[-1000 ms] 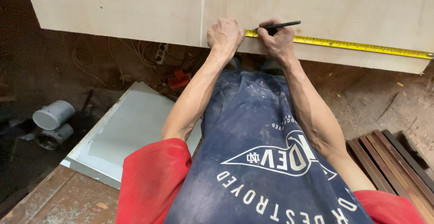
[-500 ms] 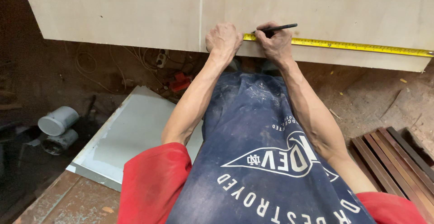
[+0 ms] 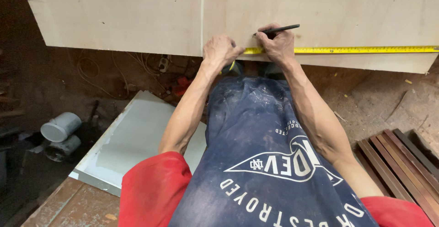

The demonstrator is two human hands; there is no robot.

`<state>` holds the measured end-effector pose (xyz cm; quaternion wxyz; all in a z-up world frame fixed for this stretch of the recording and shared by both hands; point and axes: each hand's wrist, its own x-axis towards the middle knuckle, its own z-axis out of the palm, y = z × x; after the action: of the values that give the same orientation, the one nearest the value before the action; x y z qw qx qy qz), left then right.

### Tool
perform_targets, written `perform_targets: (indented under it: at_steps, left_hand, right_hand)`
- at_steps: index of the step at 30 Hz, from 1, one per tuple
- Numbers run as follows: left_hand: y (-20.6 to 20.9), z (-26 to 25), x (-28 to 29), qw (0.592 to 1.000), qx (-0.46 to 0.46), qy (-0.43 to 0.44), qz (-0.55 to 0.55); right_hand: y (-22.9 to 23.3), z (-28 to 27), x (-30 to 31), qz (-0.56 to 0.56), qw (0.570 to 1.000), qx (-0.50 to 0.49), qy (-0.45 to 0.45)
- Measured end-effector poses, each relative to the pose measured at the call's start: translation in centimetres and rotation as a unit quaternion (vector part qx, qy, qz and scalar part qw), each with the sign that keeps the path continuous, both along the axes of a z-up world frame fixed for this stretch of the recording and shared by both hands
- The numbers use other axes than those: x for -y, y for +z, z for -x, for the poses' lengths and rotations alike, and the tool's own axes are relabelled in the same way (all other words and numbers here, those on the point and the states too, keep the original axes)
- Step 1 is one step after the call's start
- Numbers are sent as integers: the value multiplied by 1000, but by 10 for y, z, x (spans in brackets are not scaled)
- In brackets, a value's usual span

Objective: The person measures and marks a large plywood sheet using a tape measure, pencil, and straightedge, then cuts along the marked line with a circular saw. The cut separates a strip from the main sheet.

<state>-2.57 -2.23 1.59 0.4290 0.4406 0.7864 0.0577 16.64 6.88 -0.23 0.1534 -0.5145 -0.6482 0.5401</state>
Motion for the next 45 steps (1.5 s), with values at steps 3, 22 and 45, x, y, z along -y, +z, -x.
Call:
perform_targets:
  at_steps: [3, 22, 45]
  left_hand:
    - [2, 0, 13, 999, 47, 9, 13]
    - [6, 5, 10, 983, 174, 53, -31]
    - [64, 104, -339, 993, 82, 87, -18]
  right_hand:
    - [-2, 2, -1, -23, 1000, -14, 10]
    - [25, -13, -33, 51, 955, -245, -162]
    - [0, 31, -355, -22, 817, -261, -513]
